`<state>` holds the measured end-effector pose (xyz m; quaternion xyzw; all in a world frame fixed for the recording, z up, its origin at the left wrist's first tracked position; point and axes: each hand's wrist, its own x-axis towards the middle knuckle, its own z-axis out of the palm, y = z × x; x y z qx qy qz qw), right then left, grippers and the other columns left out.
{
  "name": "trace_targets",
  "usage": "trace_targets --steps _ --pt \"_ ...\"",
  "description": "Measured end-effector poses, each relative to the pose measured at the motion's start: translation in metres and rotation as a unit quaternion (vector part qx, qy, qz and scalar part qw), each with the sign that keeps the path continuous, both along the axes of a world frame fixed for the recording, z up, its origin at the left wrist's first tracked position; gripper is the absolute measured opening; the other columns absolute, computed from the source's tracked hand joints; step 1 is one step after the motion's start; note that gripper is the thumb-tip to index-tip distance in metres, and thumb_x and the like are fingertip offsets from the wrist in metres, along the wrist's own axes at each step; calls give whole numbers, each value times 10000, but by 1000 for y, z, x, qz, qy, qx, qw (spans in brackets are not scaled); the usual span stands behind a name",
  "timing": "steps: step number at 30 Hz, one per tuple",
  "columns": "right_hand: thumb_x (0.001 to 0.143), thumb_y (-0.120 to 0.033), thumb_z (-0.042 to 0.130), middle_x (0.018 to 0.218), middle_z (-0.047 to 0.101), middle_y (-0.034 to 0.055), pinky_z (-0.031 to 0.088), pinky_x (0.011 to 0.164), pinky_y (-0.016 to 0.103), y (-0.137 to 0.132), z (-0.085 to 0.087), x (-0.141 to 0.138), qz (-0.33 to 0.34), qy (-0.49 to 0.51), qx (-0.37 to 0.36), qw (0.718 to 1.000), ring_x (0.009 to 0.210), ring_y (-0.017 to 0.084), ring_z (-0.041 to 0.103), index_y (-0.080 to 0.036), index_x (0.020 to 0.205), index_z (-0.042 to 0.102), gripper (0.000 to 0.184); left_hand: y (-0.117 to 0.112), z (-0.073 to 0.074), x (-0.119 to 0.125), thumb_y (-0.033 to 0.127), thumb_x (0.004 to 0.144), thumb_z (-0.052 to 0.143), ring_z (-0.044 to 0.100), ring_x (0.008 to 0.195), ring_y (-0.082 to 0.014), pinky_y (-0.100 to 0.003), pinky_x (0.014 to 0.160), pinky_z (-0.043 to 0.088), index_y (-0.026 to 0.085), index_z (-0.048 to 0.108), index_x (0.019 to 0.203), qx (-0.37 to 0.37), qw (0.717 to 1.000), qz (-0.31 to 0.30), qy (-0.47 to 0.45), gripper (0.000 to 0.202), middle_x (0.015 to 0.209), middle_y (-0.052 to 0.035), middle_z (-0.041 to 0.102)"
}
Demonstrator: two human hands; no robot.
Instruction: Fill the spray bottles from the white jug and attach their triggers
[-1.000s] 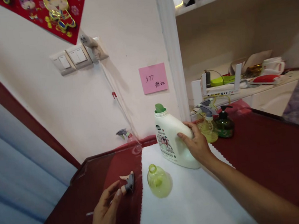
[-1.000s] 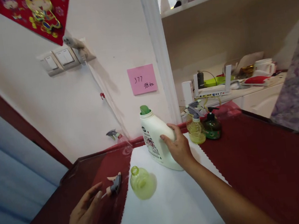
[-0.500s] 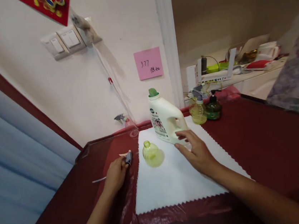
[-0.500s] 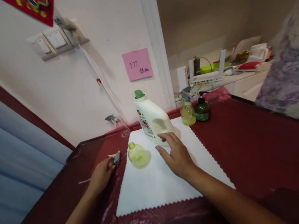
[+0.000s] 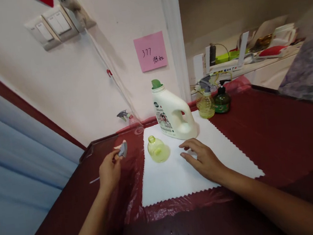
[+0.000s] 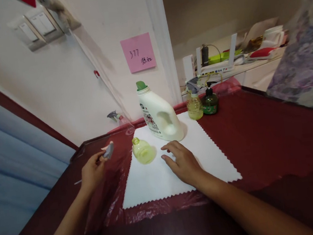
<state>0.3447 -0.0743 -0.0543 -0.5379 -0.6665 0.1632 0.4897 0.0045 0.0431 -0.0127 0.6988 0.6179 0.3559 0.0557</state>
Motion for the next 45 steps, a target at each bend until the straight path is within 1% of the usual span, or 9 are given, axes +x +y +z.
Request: trace_targets --steps 6,10,13,19,23,27,32,39,45 --pt "932 -321 564 1077 669 64 521 868 419 14 16 -15 24 3 -9 1000 980 229 647 -246 1114 643 212 -6 42 30 471 867 612 644 870 -150 -276 826 503 221 636 1211 85 968 -35 -232 426 1066 -37 703" --pt "932 -365 576 1122 650 78 507 908 436 37 20 -30 14 37 2 999 1034 240 621 -234 1153 622 261 -16 74 70 307 721 829 647 873 -133 -269 835 501 187 691 969 115 835 -140 -519 309 980 -17 688" --pt "950 -445 546 1215 624 98 491 972 455 55 19 -43 -10 86 24 996 1125 249 597 -230 1244 554 364 -23 98 94 262 738 825 655 929 -163 -310 840 514 189 670 908 109 787 -157 -587 241 995 -23 691" --pt "938 -495 537 1396 561 130 446 1084 521 73 2 -66 -10 135 23 991 1295 278 541 -246 1367 441 505 -29 119 127 291 840 750 661 1041 -182 -383 994 499 228 651 916 116 752 -204 -616 139 1068 -15 703" --pt "762 -412 757 1470 533 154 398 1134 595 75 -13 -75 16 118 -19 993 1364 346 503 -241 1421 432 754 -26 108 142 262 852 741 683 1005 -166 -381 1031 493 223 673 916 92 728 -222 -642 101 1045 -22 728" --pt "722 -316 780 1474 552 134 397 1155 563 76 -19 -78 34 105 -40 993 1363 336 517 -257 1455 449 807 -15 94 147 250 845 756 692 999 -159 -364 1034 495 210 698 950 68 718 -228 -654 127 1045 -29 741" --pt "751 -288 752 1436 584 117 415 1153 504 75 -16 -77 46 100 -45 993 1339 307 539 -246 1426 502 721 -5 70 147 308 828 780 684 1087 -186 -373 1046 497 230 685 998 49 738 -225 -635 210 1130 -39 738" --pt "735 -243 747 1428 587 129 431 1142 493 74 -10 -79 49 100 -44 993 1329 301 545 -218 1414 506 720 -10 7 136 432 838 758 641 1152 -234 -355 973 499 237 627 1160 -105 828 -175 -523 398 1193 -68 709" --pt "887 -284 569 1534 464 175 350 1193 564 75 -7 -71 32 93 9 995 1437 285 425 -174 1454 404 600 -12 1 135 457 802 795 628 1104 -215 -340 958 474 219 633 1135 -92 827 -186 -523 440 1157 -59 704"
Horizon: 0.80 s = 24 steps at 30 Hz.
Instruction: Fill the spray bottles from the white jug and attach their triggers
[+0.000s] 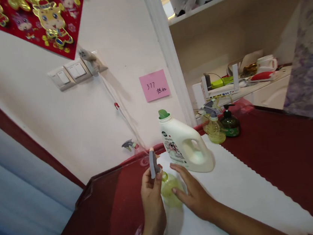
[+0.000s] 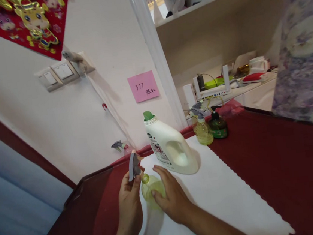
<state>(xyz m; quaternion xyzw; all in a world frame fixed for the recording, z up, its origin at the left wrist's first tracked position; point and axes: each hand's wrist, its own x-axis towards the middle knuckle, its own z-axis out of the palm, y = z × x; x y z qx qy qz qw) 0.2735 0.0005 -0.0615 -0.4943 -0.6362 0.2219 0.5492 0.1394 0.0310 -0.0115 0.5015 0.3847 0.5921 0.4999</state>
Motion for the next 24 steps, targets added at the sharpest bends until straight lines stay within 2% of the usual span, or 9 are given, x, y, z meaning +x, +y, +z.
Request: trace_targets --steps 2,4,7,9,11,13,15,20,24 --pt "958 -284 455 1582 390 167 304 1222 545 2 17 8 -25 -3 37 999 1485 243 341 -183 1479 335 544 0 1 0 451 810 791 631 1091 -198 -322 953 467 227 637 1136 3 1000 -10 -6 424 1138 -44 706" --pt "965 -240 433 1604 364 119 261 1248 495 4 45 16 -28 -27 79 996 1503 202 290 -220 1489 326 534 0 0 -1 451 822 784 629 1101 -195 -318 959 462 234 634 1152 4 1000 -23 -11 422 1164 -42 700" --pt "873 -107 512 1591 419 8 207 1264 441 10 97 28 43 -136 131 981 1506 189 277 -304 1439 471 601 1 -2 -2 447 842 767 618 1122 -190 -313 973 448 242 623 1179 13 999 -43 -10 420 1207 -41 686" --pt "876 -72 501 1637 355 36 216 1239 530 17 127 31 90 -325 119 934 1543 269 174 -265 1459 468 615 3 -3 -2 443 854 756 617 1099 -177 -300 965 442 243 618 1179 15 998 -54 -8 406 1182 -33 691" --pt "908 -120 541 1582 440 79 272 1179 590 26 146 32 123 -439 104 884 1504 331 255 -251 1407 536 516 4 -5 -2 450 850 756 623 1041 -164 -289 931 446 242 614 1171 12 998 -54 -12 408 1125 -23 701" --pt "918 -179 597 1398 605 113 381 1077 543 36 156 30 146 -482 98 858 1348 330 461 -240 1273 648 365 4 -6 -2 463 834 766 625 999 -160 -282 897 452 232 616 1149 5 998 -53 -17 419 1093 -25 706" --pt "909 -215 638 1185 684 114 443 939 449 45 158 29 161 -501 97 845 1142 293 575 -235 1138 716 243 4 -9 -1 472 830 762 625 1012 -171 -288 893 453 227 608 1155 -1 998 -55 -15 436 1111 -38 707" --pt "918 -254 640 1049 686 67 400 774 324 54 156 29 175 -502 81 843 941 213 603 -268 1098 731 202 3 -21 0 394 770 811 557 1230 -245 -351 1013 420 235 555 1224 35 997 -64 19 545 1274 -72 638" --pt "915 -198 610 996 707 32 385 713 263 56 156 30 197 -491 56 847 866 162 612 -241 1093 729 218 6 -32 0 325 803 754 539 1267 -272 -388 1038 403 227 530 1263 57 995 -59 62 521 1311 -97 616"
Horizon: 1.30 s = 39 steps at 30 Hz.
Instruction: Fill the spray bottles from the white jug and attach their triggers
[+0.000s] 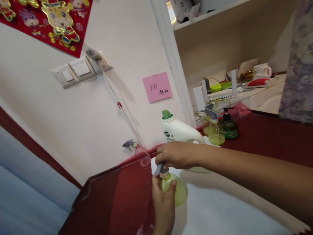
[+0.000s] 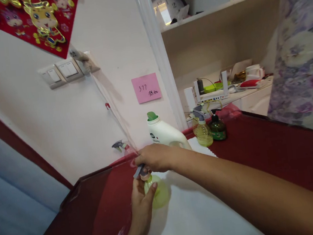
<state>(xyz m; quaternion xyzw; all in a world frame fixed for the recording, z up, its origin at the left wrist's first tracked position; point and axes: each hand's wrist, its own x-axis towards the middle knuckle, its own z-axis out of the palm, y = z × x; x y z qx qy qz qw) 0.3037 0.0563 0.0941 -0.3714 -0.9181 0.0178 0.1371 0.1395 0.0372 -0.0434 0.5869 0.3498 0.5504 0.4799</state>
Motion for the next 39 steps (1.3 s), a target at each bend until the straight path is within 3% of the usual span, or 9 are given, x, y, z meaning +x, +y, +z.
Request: trace_targets --steps 7,14,25,31,36,39 --pt "885 -159 618 891 718 46 367 677 257 0 1 -1 5 -36 -31 999 811 161 605 -181 965 748 153 1 -6 1 324 812 717 586 1192 -274 -394 989 436 217 525 1215 -4 1000 14 18 459 1271 -106 638" --pt "893 -153 607 944 731 70 376 704 269 -3 1 -6 -7 -60 -28 998 873 183 621 -162 991 747 171 2 -7 1 301 826 702 547 1250 -266 -382 1016 410 208 532 1188 11 999 20 40 410 1297 -106 613" --pt "905 -204 614 916 743 62 368 668 274 -6 0 -7 -12 -87 -10 996 815 169 635 -175 927 743 135 1 -4 2 312 807 735 602 1174 -264 -380 994 438 218 552 1147 -4 1000 1 7 398 1268 -102 642" --pt "920 -242 610 1052 743 118 394 719 320 -13 1 -15 -50 -110 3 993 957 240 664 -160 1015 734 177 1 -4 3 292 781 746 593 1184 -280 -409 1021 422 204 567 1078 -7 1000 9 4 358 1227 -111 653" --pt "901 -240 626 1002 779 113 428 657 296 -22 15 -25 -114 -139 -41 983 900 238 714 -165 1014 752 186 0 0 4 297 772 756 595 1186 -277 -399 1016 425 209 561 1145 -8 1000 -1 -3 431 1245 -103 649" --pt "909 -229 614 1032 778 140 489 693 320 -30 22 -33 -159 -155 -55 974 920 255 728 -132 1052 745 218 1 3 4 296 765 763 621 1139 -270 -387 982 449 207 563 1135 -13 1000 -8 -12 430 1197 -91 663"
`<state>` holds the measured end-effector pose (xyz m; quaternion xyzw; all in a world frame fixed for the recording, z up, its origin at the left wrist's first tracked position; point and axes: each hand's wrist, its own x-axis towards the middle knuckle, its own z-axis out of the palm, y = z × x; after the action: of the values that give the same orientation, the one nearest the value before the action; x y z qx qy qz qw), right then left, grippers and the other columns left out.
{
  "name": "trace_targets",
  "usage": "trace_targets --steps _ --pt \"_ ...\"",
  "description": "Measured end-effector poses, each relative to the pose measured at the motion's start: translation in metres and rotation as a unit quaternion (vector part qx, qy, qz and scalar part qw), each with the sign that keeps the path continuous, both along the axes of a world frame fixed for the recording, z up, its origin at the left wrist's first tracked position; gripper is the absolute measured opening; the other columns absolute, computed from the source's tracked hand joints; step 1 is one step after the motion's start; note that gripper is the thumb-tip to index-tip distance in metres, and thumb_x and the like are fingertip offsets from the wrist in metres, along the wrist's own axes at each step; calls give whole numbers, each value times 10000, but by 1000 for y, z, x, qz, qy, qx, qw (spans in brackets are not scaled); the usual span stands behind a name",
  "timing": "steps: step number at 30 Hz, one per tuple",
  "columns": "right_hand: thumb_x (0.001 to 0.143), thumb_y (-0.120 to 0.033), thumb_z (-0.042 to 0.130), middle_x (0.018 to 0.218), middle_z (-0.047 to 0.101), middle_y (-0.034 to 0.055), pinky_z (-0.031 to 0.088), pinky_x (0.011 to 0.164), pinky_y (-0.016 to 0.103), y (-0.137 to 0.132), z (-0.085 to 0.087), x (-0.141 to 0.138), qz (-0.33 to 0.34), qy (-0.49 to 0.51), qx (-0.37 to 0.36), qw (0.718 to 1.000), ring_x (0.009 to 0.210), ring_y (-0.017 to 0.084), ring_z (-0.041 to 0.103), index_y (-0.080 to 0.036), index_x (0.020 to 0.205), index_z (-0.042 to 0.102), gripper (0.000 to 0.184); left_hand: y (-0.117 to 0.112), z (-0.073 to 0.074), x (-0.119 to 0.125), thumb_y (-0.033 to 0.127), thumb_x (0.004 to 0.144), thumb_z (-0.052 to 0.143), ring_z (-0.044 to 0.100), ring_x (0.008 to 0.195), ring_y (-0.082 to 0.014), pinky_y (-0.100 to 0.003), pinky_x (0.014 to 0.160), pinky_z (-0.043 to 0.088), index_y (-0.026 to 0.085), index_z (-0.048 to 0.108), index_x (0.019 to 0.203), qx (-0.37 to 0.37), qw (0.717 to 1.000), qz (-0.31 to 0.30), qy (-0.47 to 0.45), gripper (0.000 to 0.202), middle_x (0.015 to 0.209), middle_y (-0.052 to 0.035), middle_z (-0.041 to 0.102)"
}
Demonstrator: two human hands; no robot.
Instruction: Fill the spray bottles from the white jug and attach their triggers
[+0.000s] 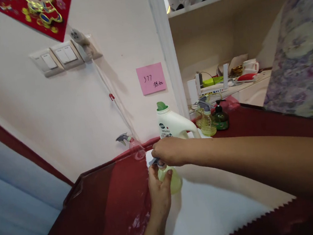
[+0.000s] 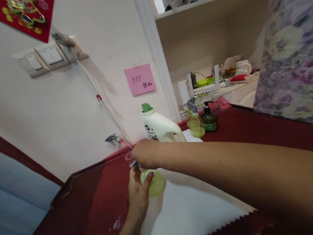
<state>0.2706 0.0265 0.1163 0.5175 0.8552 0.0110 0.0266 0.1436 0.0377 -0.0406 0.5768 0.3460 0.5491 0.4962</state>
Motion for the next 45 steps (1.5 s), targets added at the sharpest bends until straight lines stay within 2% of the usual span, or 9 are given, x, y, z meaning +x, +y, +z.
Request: trace_targets --steps 5,12,15,21,26,31,38,42,45 --pt "920 -252 633 1079 766 104 564 808 376 -5 0 -6 -23 -17 -4 1000 983 225 719 -131 1065 723 210 -1 6 2 343 737 812 641 1101 -259 -360 922 484 219 556 1095 -6 1000 -4 -20 457 1146 -71 679" --pt "912 -291 658 1071 758 84 573 810 376 -1 -6 -3 -14 -13 7 1000 959 209 714 -143 1036 720 202 6 8 1 463 760 812 638 1114 -267 -356 926 476 194 581 1042 -2 1000 19 -19 454 1146 -105 701" --pt "926 -317 655 1046 754 61 576 818 378 0 -6 -1 -4 -13 5 1000 941 194 710 -155 1029 712 200 13 11 -9 476 769 804 637 1139 -286 -366 948 470 179 628 1032 -1 1000 -13 4 434 1164 -118 718" --pt "941 -296 640 1059 745 57 578 841 392 1 -7 0 0 -19 12 1000 956 193 707 -152 1040 698 184 21 17 -27 487 761 801 662 1091 -321 -404 959 474 145 716 912 -17 994 -98 44 384 1056 -135 762" --pt "906 -272 655 1053 761 80 549 772 347 2 -9 0 13 -7 20 1000 935 207 712 -148 1024 718 183 16 15 -13 467 709 842 648 1120 -299 -388 935 489 186 632 1123 -8 998 -52 32 543 1187 -120 720" --pt "868 -252 661 1012 780 136 459 644 303 2 -9 1 14 5 30 999 887 260 730 -131 977 761 191 19 12 -14 462 721 838 641 1106 -295 -385 943 474 180 656 1069 0 999 -24 47 483 1114 -113 735" --pt "875 -203 637 1029 779 144 445 644 313 1 -8 1 24 3 33 999 890 269 721 -119 1001 759 195 28 15 -32 517 774 781 671 1057 -316 -412 966 474 144 745 975 -18 990 -119 79 425 1050 -134 768" --pt "869 -224 656 1016 780 126 463 650 312 1 -7 1 24 -3 29 999 868 249 720 -120 998 755 193 25 16 -22 474 723 839 650 1114 -306 -399 947 491 188 660 1114 -6 994 -91 59 516 1131 -112 734" --pt "853 -239 676 1017 778 117 471 653 308 2 -7 2 23 -7 31 999 856 235 717 -132 996 751 194 24 12 -16 449 715 852 655 1047 -281 -376 885 505 198 619 1088 -2 997 -48 52 507 1073 -91 722"
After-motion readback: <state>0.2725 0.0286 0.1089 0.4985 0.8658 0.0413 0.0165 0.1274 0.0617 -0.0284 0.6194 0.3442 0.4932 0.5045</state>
